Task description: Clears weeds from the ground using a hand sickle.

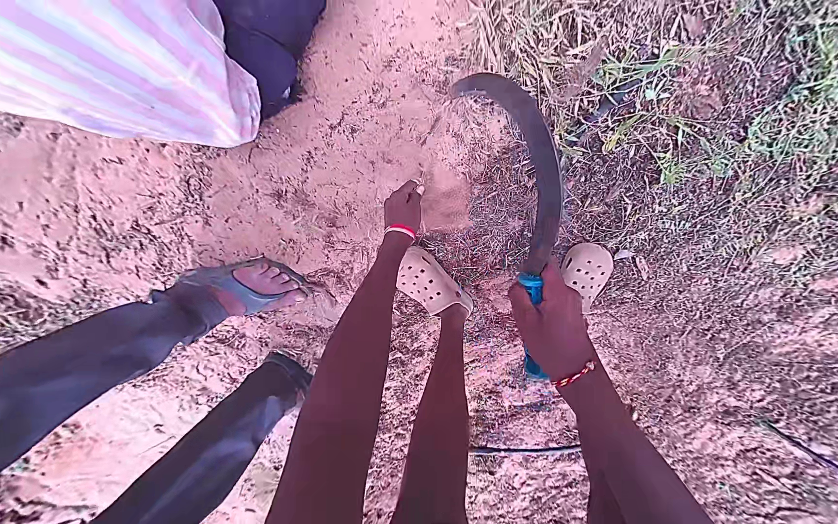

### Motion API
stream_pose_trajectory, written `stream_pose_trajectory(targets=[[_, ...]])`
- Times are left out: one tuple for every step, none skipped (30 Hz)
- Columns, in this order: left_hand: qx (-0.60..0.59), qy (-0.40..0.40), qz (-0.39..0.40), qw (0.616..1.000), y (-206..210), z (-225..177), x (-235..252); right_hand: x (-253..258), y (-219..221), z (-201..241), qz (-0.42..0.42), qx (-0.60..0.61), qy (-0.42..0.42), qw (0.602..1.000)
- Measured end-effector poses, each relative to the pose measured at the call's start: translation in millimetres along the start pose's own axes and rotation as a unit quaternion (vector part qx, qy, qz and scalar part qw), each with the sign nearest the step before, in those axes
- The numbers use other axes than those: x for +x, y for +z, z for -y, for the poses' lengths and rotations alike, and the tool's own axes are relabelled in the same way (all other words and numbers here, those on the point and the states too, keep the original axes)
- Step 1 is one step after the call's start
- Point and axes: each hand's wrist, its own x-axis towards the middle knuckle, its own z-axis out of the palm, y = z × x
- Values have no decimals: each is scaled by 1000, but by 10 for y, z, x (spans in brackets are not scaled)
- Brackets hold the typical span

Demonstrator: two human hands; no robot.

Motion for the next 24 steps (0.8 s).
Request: stream_pose_trajectory(targets=[[-13, 9, -4, 1000, 68, 30, -153, 177, 3, 64, 2, -25, -3, 1000], [-26, 13, -11, 1000, 131, 60, -307, 384, -5, 147, 23, -57, 8, 998], [-39, 15, -21, 999, 172, 74, -436, 611, 1, 228, 44, -96, 18, 994], [-50, 17, -33, 998, 194, 72, -539, 827, 21, 291, 63, -141, 31, 988], [-62, 22, -48, 997, 201, 76, -615, 995, 56, 323, 82, -187, 52, 977], [-73, 24, -58, 995, 191, 64, -666, 1082, 90, 295, 95, -218, 74, 968], [-79, 21, -61, 995, 150, 28, -692, 1079, 109, 225, 104, -233, 92, 962], [-75, 20, -62, 995, 96, 5, -708, 979, 117, 128, 112, -239, 107, 959], [-63, 20, -59, 996, 32, -5, -729, 805, 115, 33, 124, -247, 125, 953], [-45, 21, -53, 997, -38, -17, -748, 605, 84, -47, 143, -257, 145, 945], [-20, 25, -43, 999, -104, -35, -770, 395, 22, -110, 160, -264, 167, 936], [2, 31, -36, 999, -146, -45, -795, 185, -73, -164, 166, -251, 188, 935], [21, 25, -33, 999, -172, -28, -838, -30, -174, -228, 163, -231, 204, 937], [38, 3, -32, 999, -196, 23, -915, -260, -281, -295, 163, -208, 225, 938], [56, -34, -26, 998, -224, 100, -1024, -512, -396, -377, 161, -175, 247, 939], [75, -78, -16, 994, -271, 176, -1126, -748, -506, -463, 152, -126, 267, 943], [96, -117, -3, 988, -325, 259, -1239, -979, -599, -550, 139, -72, 281, 947], [107, -146, 8, 983, -371, 356, -1393, -1222, -672, -646, 116, -16, 287, 951], [116, -163, 13, 980, -405, 443, -1563, -1440, -734, -713, 88, 39, 293, 951], [124, -172, 15, 977, -426, 503, -1725, -1613, -778, -749, 55, 89, 299, 948], [129, -177, 13, 976, -430, 540, -1881, -1749, -809, -740, 26, 137, 307, 941], [135, -180, 11, 974, -417, 554, -2026, -1850, -800, -729, -6, 178, 309, 934], [140, -181, 10, 973, -392, 549, -2139, -1910, -763, -716, -29, 220, 312, 924], [145, -184, 8, 972, -338, 507, -2191, -1919, -715, -724, -44, 253, 314, 914]])
